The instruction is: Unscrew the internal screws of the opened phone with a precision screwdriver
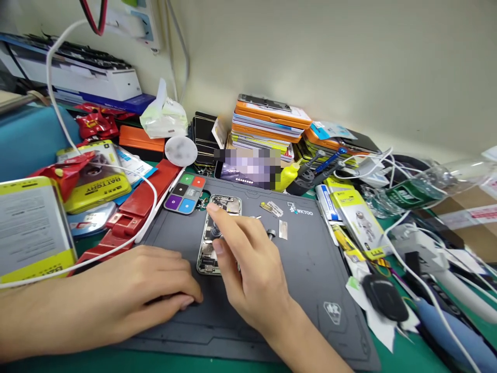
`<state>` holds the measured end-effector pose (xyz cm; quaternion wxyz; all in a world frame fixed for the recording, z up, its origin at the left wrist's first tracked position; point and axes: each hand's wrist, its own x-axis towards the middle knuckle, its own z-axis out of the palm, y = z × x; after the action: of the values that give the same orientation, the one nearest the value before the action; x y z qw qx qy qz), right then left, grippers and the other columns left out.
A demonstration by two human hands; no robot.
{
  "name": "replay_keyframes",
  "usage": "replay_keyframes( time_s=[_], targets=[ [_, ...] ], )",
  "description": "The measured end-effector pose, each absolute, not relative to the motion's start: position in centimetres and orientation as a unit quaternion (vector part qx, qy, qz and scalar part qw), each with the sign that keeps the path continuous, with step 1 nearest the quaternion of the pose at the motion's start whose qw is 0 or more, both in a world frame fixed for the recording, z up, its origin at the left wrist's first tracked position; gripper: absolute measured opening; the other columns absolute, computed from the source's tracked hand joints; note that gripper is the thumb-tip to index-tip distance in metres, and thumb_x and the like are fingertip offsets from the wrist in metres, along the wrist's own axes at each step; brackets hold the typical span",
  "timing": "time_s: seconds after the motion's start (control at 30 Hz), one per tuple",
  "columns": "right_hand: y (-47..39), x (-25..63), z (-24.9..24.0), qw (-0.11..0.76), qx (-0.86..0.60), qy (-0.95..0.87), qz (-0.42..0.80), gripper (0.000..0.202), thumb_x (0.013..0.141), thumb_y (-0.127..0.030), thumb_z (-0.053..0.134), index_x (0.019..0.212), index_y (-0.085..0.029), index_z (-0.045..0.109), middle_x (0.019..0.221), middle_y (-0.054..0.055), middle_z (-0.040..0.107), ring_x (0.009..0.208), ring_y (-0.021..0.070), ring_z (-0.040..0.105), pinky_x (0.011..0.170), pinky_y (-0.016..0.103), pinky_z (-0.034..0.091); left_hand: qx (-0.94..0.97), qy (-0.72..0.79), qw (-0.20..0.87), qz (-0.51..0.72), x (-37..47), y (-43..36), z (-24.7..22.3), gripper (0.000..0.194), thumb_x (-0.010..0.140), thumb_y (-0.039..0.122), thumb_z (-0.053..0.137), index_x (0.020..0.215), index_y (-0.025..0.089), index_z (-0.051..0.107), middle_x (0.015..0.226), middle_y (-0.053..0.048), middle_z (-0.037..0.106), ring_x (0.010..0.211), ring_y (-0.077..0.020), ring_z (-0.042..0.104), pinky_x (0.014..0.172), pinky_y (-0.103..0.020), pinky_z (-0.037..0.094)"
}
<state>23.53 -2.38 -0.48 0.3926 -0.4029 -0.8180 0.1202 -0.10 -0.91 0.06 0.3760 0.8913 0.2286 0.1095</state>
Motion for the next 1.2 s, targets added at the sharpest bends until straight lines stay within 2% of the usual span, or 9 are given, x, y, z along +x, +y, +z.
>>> replay_keyframes(
  time_s=[0.2,0.43,0.5,0.6,0.67,0.77,0.9,1.1,1.2],
  targets=[
    [-2.3,23.3,-1.0,0.388,-0.393,-0.819,0.154,0.076,0.103,-0.005,0.056,0.167,-0.033,0.026,0.15,0.007,0.059,0.132,0.0248,0.058,0.111,0.045,0.049,0.891,0.228,0.377,0.109,-0.2,-0.9,0.1,0.018,0.107,0.024,0.052,0.114,0.025,0.068,0.103,0.002,0.074,0.093,-0.0166,0.07,0.082,-0.028,0.047],
    [-2.1,22.9,-2.1,0.398,-0.378,-0.824,0.14,0.08,0.1,0.001,0.058,0.165,-0.032,0.028,0.128,0.008,0.068,0.109,0.0233,0.068,0.095,0.041,0.058,0.91,0.237,0.288,0.184,-0.1,-1.0,-0.1,0.02,0.109,0.025,0.05,0.117,0.026,0.068,0.108,0.001,0.071,0.096,-0.019,0.066,0.084,-0.033,0.048],
    [-2.1,22.9,-2.3,0.402,-0.372,-0.825,0.137,0.08,0.099,0.003,0.058,0.165,-0.031,0.029,0.123,0.008,0.068,0.104,0.0229,0.069,0.09,0.04,0.059,0.925,0.237,0.238,0.177,0.0,-1.2,-0.1,0.019,0.108,0.028,0.052,0.118,0.023,0.067,0.119,-0.003,0.068,0.107,-0.0239,0.065,0.09,-0.038,0.05],
    [-2.2,23.0,-2.4,0.432,-0.373,-0.809,0.138,0.079,0.098,0.005,0.058,0.165,-0.029,0.03,0.127,0.009,0.065,0.11,0.023,0.068,0.092,0.04,0.059,0.947,0.229,0.172,0.145,0.1,-1.5,-0.3,0.025,0.106,0.031,0.056,0.127,0.02,0.064,0.136,-0.008,0.063,0.119,-0.0301,0.06,0.097,-0.047,0.051],
    [-2.4,23.1,-2.2,0.478,-0.383,-0.778,0.142,0.077,0.098,0.004,0.058,0.163,-0.029,0.032,0.128,0.01,0.063,0.114,0.0234,0.067,0.093,0.04,0.059,0.951,0.227,0.151,0.144,0.1,-1.6,-0.4,0.028,0.107,0.029,0.052,0.132,0.02,0.062,0.136,-0.007,0.064,0.118,-0.0289,0.061,0.096,-0.047,0.053],
    [-2.5,23.2,-1.7,0.535,-0.397,-0.727,0.165,0.072,0.098,0.002,0.057,0.16,-0.029,0.036,0.12,0.009,0.063,0.107,0.0227,0.067,0.086,0.04,0.062,0.944,0.242,0.141,0.175,0.2,-1.6,-0.6,0.029,0.11,0.024,0.045,0.131,0.019,0.064,0.128,-0.005,0.069,0.113,-0.0249,0.064,0.093,-0.043,0.054],
    [-2.7,23.0,-1.5,0.543,-0.409,-0.704,0.205,0.067,0.1,-0.002,0.056,0.158,-0.03,0.036,0.119,0.01,0.061,0.1,0.0223,0.066,0.073,0.036,0.064,0.938,0.263,0.106,0.199,0.1,-1.5,-0.7,0.03,0.11,0.022,0.042,0.123,0.017,0.069,0.129,-0.005,0.071,0.113,-0.0257,0.065,0.09,-0.044,0.055],
    [-3.2,23.0,-2.2,0.506,-0.394,-0.74,0.203,0.072,0.098,0.003,0.055,0.16,-0.027,0.035,0.134,0.012,0.056,0.108,0.022,0.065,0.089,0.042,0.062,0.934,0.272,0.119,0.197,0.0,-1.4,-0.5,0.033,0.11,0.024,0.042,0.123,0.018,0.072,0.127,-0.004,0.073,0.11,-0.0252,0.068,0.088,-0.044,0.055],
    [-3.4,23.2,-2.2,0.49,-0.377,-0.758,0.208,0.075,0.096,0.006,0.055,0.161,-0.025,0.034,0.133,0.012,0.058,0.109,0.0212,0.065,0.089,0.04,0.06,0.936,0.271,0.117,0.194,-0.1,-1.4,-0.3,0.032,0.11,0.023,0.044,0.12,0.018,0.074,0.127,-0.004,0.073,0.11,-0.026,0.068,0.088,-0.044,0.054]
  ],
)
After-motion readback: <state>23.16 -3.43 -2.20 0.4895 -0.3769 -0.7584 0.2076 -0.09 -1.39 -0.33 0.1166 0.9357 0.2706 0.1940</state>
